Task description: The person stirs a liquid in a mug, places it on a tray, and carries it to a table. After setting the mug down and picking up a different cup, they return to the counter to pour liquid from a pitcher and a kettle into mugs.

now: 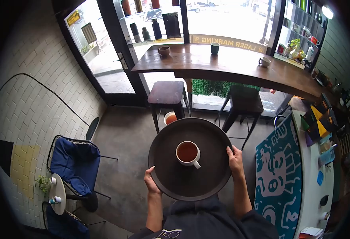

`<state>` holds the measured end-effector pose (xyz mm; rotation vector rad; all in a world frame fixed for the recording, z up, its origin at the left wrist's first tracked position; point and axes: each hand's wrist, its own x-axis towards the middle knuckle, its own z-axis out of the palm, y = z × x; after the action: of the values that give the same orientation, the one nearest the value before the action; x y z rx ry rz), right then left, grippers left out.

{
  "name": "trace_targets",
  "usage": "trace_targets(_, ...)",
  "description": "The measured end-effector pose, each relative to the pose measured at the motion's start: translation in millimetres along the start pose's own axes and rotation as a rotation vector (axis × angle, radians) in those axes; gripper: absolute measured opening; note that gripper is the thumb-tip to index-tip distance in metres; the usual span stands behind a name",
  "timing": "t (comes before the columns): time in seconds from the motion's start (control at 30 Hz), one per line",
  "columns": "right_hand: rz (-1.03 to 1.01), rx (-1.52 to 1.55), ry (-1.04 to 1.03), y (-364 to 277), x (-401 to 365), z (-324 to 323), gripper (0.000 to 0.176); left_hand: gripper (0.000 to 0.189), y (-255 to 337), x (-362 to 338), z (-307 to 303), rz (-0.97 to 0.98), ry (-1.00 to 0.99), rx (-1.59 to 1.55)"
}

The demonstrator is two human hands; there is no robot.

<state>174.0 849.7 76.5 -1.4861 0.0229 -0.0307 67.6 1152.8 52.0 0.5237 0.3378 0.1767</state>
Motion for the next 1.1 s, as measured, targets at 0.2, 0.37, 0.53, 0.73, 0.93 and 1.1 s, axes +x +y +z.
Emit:
trace_targets(0.2, -0.02, -0.024, -0.116, 9.5, 118.8, 41.8, 0.025, 0.044, 21.2, 91.7, 16.1, 0.074, 0.047, -0.047)
trace_targets(0.37, -0.134, -0.088, -0.224, 3.0, 227.4, 96.2, 0.022, 0.044, 39.3, 160.7, 27.2, 0.254, 0.049, -0.067)
trace_targets(0.53, -0.075, 0.065, -0.376, -10.0, 304.2, 148.8, 0.022, 0.041, 54.6, 211.4, 42.7, 0.353, 0.173, -0.102)
trace_targets(0.73, -0.083, 0.028, -0.425, -7.6, 362.9, 182.3, 0.023, 0.031, 82.7, 260.9, 86.7, 0.302, 0.325, -0.162)
trace_targets(0.93, -0.256, -0.161, -0.299, -12.3, 379.6, 203.1, 0.031, 0.021, 109.9, 306.7, 75.6, 0.257, 0.381, -0.052)
trace_targets(1.1, -0.213, -0.325, -0.251, -15.1, 385.5, 211.3, 0.038, 0.022, 135.6, 342.1, 59.6, 0.156, 0.365, -0.046)
